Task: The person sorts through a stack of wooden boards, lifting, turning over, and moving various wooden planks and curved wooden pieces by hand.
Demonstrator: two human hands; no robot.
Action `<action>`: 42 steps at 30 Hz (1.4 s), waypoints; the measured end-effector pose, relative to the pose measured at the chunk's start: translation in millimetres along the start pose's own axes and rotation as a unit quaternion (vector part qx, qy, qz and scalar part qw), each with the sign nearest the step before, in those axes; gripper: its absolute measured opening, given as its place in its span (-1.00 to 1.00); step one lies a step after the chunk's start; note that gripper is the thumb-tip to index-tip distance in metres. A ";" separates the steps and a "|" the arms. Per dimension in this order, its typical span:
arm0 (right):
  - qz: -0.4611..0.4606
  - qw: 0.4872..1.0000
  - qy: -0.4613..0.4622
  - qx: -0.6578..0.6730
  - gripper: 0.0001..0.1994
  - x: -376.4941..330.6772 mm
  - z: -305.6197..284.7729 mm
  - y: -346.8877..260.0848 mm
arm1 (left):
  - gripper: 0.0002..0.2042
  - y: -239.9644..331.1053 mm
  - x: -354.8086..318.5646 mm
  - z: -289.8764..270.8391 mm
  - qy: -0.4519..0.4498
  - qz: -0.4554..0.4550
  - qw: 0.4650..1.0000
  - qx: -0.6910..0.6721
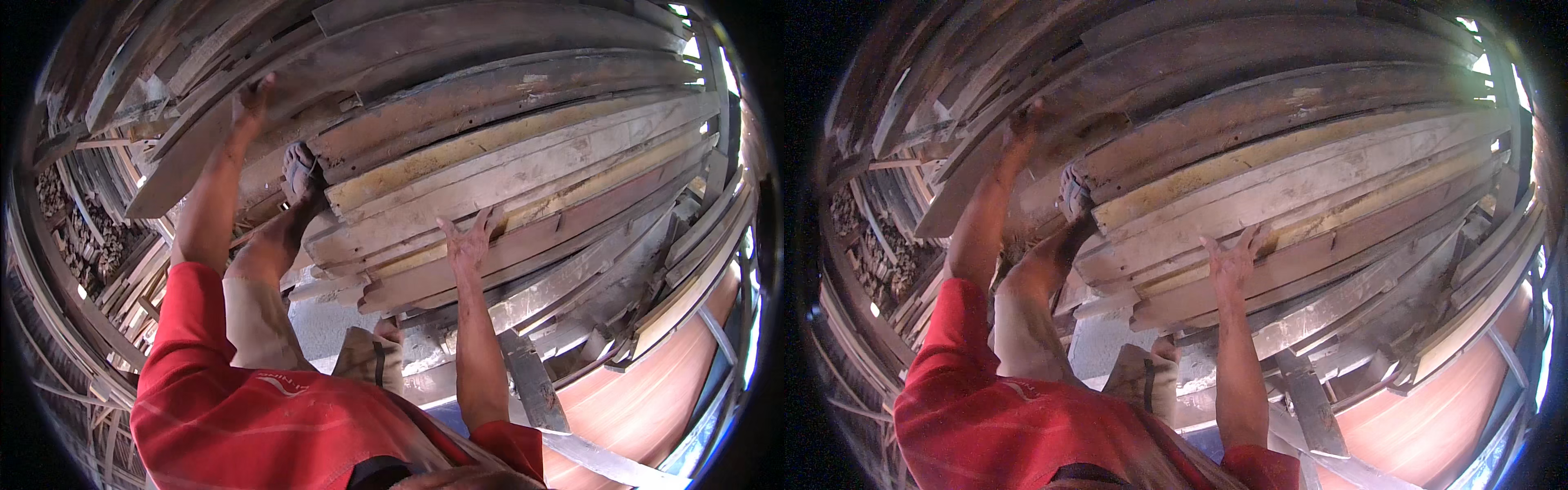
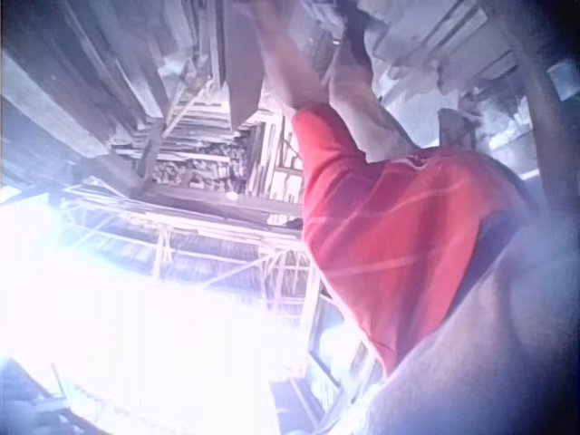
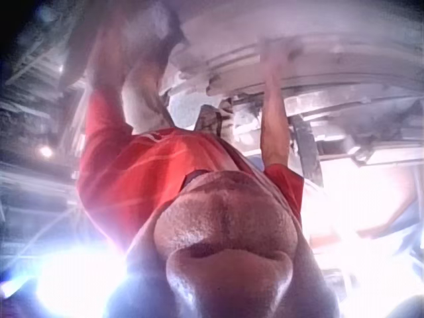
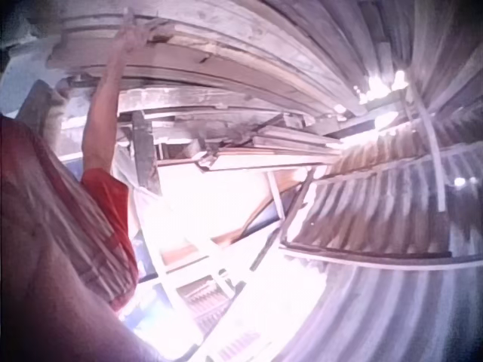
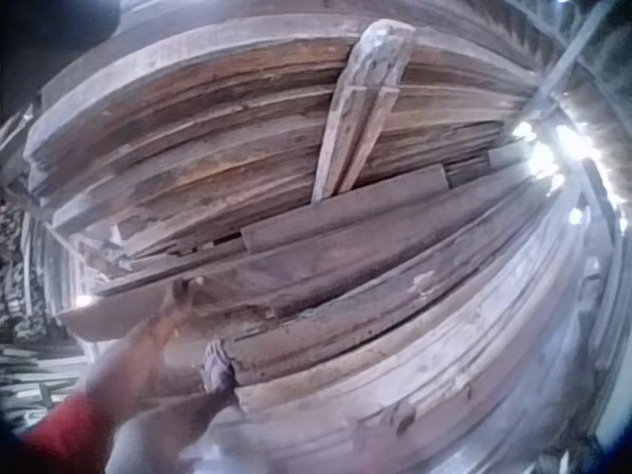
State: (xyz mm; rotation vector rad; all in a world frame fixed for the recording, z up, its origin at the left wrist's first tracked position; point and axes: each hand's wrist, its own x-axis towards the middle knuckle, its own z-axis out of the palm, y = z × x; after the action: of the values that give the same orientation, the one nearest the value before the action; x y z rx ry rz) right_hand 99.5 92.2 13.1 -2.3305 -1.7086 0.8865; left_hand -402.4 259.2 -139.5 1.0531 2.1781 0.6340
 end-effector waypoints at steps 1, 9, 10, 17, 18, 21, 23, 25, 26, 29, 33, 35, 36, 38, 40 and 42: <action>0.008 1.000 0.001 -0.005 0.08 -0.5 -0.7 7.5 | -0.28 15.1 0.6 4.0 0.019 0.005 0.999 -0.025; -0.010 0.997 0.007 -0.072 0.10 -6.3 0.8 25.5 | -0.18 163.2 -8.6 -100.6 0.085 0.098 0.990 -0.060; -0.009 0.997 0.015 -0.071 0.10 -7.1 -3.8 24.1 | -0.22 203.3 -43.1 -113.3 0.096 0.152 0.983 -0.020; 0.003 0.999 0.040 -0.022 0.06 -9.2 -12.6 51.0 | -0.51 305.6 -223.5 -147.9 0.148 0.296 0.943 0.036; -0.005 0.999 0.039 -0.031 0.00 -4.0 -18.6 61.0 | -0.59 306.2 -244.2 -141.6 0.091 0.231 0.967 -0.062; 0.180 0.953 -0.065 0.233 -0.10 -2.7 -55.0 0.5 | -0.65 308.8 -253.5 -158.8 0.128 0.192 0.973 -0.014; 0.182 0.939 -0.068 0.283 -0.18 3.9 -85.7 -39.0 | -0.66 317.3 -248.3 -152.6 0.143 0.208 0.966 -0.050; 0.116 0.839 0.034 0.531 -0.19 2.7 -100.0 -72.8 | -0.63 328.4 -251.0 -149.3 0.135 0.212 0.968 -0.012; 0.116 0.830 0.041 0.544 -0.16 11.4 -99.9 -94.4 | -0.61 315.1 -241.6 -149.7 0.138 0.217 0.966 0.016; 0.081 0.810 0.071 0.576 0.01 54.0 -114.0 -176.4 | -0.59 312.8 -237.9 -150.6 0.090 0.186 0.974 -0.097; 0.097 0.795 0.063 0.595 0.21 113.2 -144.3 -236.4 | -0.56 310.6 -228.6 -147.9 0.079 0.178 0.979 -0.052; 0.094 0.820 0.053 0.563 0.23 131.3 -152.9 -258.5 | -0.57 304.0 -223.4 -146.6 0.067 0.162 0.980 -0.095; 0.095 0.841 0.045 0.530 0.25 139.0 -155.6 -266.6 | -0.59 291.6 -217.4 -146.7 0.045 0.169 0.977 -0.121; 0.119 0.859 0.126 0.483 0.14 157.6 -146.2 -256.3 | -0.63 311.8 -234.2 -132.5 0.011 0.184 0.972 -0.148; 0.096 0.849 0.180 0.487 -0.12 150.6 -150.5 -253.9 | -0.65 334.1 -277.2 -141.4 0.030 0.187 0.971 -0.145; 0.062 0.832 0.102 0.541 -0.18 115.3 -180.1 -240.0 | -0.66 342.7 -328.7 -161.2 0.069 0.177 0.975 -0.118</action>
State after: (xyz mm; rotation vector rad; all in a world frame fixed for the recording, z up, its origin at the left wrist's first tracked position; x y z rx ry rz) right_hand 14.8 324.8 218.0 -1.6252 -0.6203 1.1443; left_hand -184.3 162.3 301.5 1.3096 1.9778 1.1285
